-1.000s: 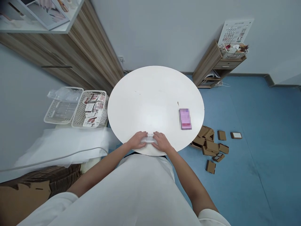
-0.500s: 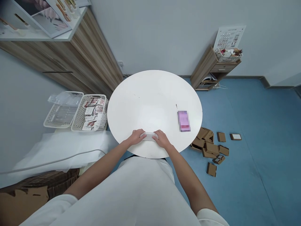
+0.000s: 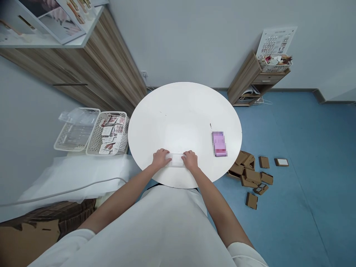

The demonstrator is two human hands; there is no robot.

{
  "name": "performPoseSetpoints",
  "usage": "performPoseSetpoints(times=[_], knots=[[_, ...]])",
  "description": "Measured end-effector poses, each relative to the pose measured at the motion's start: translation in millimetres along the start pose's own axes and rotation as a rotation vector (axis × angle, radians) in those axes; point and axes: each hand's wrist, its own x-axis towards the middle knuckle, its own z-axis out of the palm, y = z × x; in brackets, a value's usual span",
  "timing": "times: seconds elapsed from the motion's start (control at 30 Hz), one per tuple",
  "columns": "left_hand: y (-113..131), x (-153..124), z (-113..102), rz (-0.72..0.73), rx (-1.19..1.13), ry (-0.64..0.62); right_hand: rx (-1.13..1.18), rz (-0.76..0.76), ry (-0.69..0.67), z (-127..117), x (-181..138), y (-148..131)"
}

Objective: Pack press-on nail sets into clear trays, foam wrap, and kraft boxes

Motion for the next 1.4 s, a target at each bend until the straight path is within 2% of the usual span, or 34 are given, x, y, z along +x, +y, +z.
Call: performPoseSetpoints(times=[0.07,0.13,0.2,0.27,0.43,0.53,0.73,0.97,1.17,1.27,1.4], knots=[[3,-3,2,0.096,0.067,0.108,-0.104,-0.034,0.076,2,0,-2],[6,-4,4,0.257,0.119,0.131,-0.214,-0.147,0.131,3,-2,-3],[5,-5,5,0.389,0.160,0.072,-0.317,-0.295,0.134,3,-6,-3],[2,-6,3,0.455,0.180,0.012,-0.385,-0.395,0.119,1,-11,-1],[-11,-12,-4,0.572,0.173,-0.074,-0.408,-0.500,0.033,-3,-27,12],[-14,-15,-3,0.556,0.179,-0.120,-0.400,-0.490,-0.023,0,-33,18],[-9,-17,3,0.561,0.153,-0.153,-0.336,-0.429,-0.008,6,-43,18],[-5,-31,3,0.568,0.092,-0.220,-0.196,-0.463,-0.097,-8,-61,24],[0,-33,-2,0.450,-0.094,-0.279,-0.098,-0.421,-0.079,-18,-61,29],[2,-28,-6,0.394,-0.124,-0.249,-0.095,-0.374,-0.072,-23,-50,25],[7,-21,-7,0.279,-0.102,-0.145,-0.127,-0.307,-0.087,-28,-30,18]])
